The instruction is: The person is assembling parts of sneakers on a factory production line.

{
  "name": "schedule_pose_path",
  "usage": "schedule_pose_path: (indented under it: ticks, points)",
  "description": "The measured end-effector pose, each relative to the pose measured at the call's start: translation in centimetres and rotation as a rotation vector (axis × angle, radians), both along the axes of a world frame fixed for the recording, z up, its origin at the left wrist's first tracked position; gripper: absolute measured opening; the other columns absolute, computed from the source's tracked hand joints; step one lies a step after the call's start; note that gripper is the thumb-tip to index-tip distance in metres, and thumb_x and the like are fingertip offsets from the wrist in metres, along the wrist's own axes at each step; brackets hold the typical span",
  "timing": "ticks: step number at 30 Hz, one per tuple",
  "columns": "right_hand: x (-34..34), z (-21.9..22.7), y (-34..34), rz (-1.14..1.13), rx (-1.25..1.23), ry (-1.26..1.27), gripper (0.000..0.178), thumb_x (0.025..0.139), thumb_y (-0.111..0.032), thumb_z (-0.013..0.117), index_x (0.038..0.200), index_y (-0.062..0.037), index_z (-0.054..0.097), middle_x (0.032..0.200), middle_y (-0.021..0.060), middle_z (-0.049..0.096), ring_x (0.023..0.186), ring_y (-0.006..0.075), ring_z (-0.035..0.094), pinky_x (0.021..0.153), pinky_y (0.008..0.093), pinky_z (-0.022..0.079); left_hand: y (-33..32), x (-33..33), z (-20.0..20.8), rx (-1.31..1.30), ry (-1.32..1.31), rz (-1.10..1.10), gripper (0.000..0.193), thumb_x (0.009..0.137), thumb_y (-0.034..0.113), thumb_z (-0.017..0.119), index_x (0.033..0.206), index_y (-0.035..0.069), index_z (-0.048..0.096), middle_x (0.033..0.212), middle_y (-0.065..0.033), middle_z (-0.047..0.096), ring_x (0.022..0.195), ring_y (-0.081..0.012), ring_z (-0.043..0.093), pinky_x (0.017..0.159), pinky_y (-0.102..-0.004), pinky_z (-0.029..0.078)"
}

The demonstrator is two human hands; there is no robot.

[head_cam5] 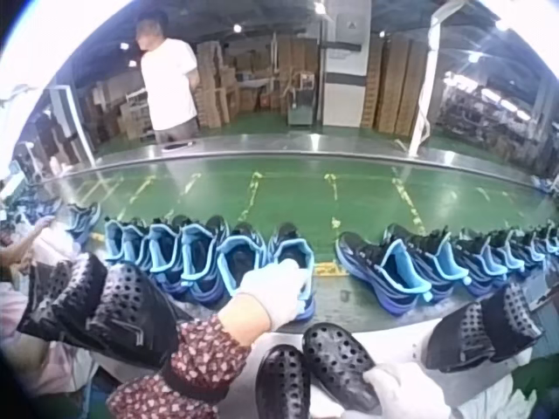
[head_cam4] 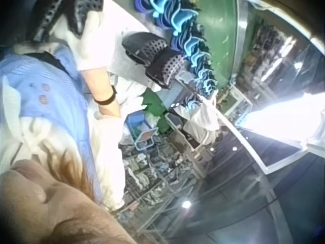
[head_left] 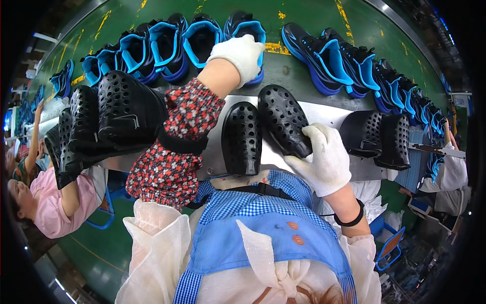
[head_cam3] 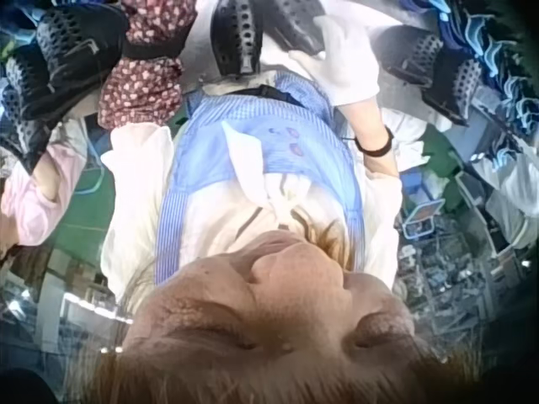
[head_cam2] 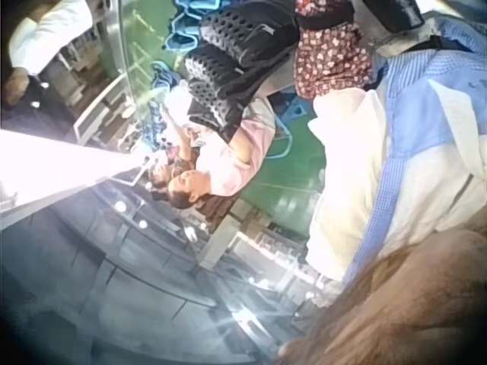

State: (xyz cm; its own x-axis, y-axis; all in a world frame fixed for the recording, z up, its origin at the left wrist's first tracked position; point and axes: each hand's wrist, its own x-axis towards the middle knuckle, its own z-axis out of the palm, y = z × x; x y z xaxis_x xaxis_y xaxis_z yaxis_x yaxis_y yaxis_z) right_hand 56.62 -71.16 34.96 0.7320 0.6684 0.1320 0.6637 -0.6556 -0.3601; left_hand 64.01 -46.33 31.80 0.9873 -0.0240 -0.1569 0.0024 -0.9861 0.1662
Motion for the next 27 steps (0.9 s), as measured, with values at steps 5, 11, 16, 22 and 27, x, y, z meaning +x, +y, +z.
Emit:
schedule_pose_path:
  ticks: [5, 11, 16, 22, 27]
  points:
    - [0.9, 1.2, -1.0, 0.041, 0.128, 0.064, 0.055, 0.053, -0.021, 0.083, 0.097, -0.0027, 0.055, 0.092, 0.0134, 0.056, 0.087, 0.032, 0.054, 0.077, 0.0376, 0.046, 0.3, -0.8, 0.5, -0.257, -0.354, -0.068, 0.043, 0.079, 0.03, 0.062, 0.117, 0.011, 0.057, 0.111, -0.0122, 0.057, 0.099, -0.0295, 0.058, 0.083, -0.0385, 0.049]
    - [2.7, 3.5, -1.8, -0.173, 0.445, 0.08, 0.059, 0.051, -0.009, 0.082, 0.101, -0.0006, 0.051, 0.097, 0.0102, 0.052, 0.086, 0.0205, 0.053, 0.078, 0.0299, 0.045, -2.2, -0.7, 4.6, -1.236, -0.037, -0.062, 0.052, 0.088, 0.034, 0.058, 0.126, 0.0, 0.048, 0.114, -0.0134, 0.059, 0.104, -0.0191, 0.058, 0.081, -0.0296, 0.048]
    - [3.7, 3.7, 0.7, -0.258, 0.621, 0.124, 0.056, 0.056, -0.002, 0.073, 0.107, 0.0014, 0.05, 0.099, 0.0075, 0.05, 0.093, 0.0179, 0.05, 0.088, 0.0285, 0.041, -4.8, -1.4, 5.1, -2.117, 0.42, -0.012, 0.038, 0.086, 0.028, 0.062, 0.113, 0.004, 0.052, 0.101, -0.0083, 0.061, 0.088, -0.0136, 0.059, 0.075, -0.0296, 0.05]
    - [7.3, 1.3, -2.1, -0.326, 0.455, 0.308, 0.053, 0.076, 0.0, 0.057, 0.126, 0.0044, 0.044, 0.121, 0.0133, 0.051, 0.112, 0.0214, 0.049, 0.099, 0.0321, 0.036, -5.6, 1.1, 5.1, -1.752, -0.011, -0.152, 0.047, 0.068, 0.023, 0.078, 0.1, -0.004, 0.056, 0.089, -0.008, 0.062, 0.083, -0.0141, 0.058, 0.074, -0.0281, 0.048]
    - [10.9, -1.6, -3.9, -0.345, 0.391, 0.35, 0.049, 0.082, -0.004, 0.054, 0.129, 0.0037, 0.042, 0.12, 0.0155, 0.053, 0.11, 0.0215, 0.052, 0.097, 0.0319, 0.038, -6.7, 3.0, 2.9, -1.674, -0.061, 0.017, 0.063, 0.064, 0.024, 0.08, 0.114, -0.003, 0.053, 0.103, -0.0153, 0.063, 0.092, -0.024, 0.059, 0.088, -0.0325, 0.045]
